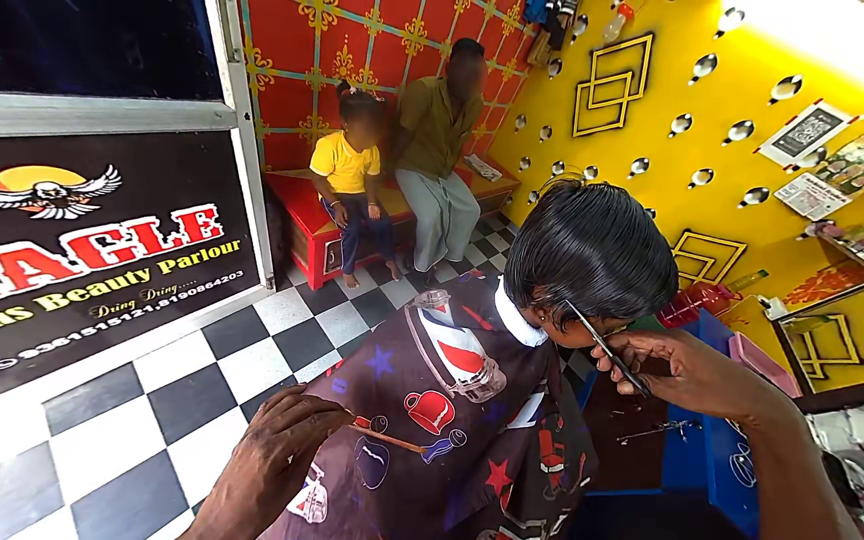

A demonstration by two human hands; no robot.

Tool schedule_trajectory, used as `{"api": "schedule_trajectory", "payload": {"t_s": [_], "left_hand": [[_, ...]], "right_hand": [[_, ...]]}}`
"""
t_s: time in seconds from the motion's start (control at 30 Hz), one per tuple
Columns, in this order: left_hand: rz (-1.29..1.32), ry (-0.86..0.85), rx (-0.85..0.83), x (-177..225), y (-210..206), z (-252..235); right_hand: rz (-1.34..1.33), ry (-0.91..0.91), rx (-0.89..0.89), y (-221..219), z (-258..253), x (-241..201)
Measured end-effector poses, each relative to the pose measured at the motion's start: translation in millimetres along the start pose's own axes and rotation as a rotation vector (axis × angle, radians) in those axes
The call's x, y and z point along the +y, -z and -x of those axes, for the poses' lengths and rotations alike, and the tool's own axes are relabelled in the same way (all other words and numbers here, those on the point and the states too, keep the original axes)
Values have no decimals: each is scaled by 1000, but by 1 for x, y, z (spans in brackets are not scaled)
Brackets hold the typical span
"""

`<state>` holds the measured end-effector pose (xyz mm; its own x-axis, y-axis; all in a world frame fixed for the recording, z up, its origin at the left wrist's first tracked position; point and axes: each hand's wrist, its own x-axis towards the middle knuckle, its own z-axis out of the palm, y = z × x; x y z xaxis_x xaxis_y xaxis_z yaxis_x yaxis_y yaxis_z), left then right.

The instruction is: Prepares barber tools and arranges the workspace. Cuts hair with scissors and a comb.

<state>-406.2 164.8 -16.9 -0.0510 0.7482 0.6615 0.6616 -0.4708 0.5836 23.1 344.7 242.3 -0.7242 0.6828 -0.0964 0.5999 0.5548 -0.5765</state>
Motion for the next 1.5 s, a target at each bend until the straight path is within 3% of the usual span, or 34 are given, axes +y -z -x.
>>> {"api": "schedule_trajectory", "payload": {"t_s": [1.07,1.5], "left_hand": [[-5,4,-15,2,-4,5],[25,4,-24,3,-9,8]], "right_hand": [[323,-50,84,-9,21,5],[206,24,63,-10,19,3]]}}
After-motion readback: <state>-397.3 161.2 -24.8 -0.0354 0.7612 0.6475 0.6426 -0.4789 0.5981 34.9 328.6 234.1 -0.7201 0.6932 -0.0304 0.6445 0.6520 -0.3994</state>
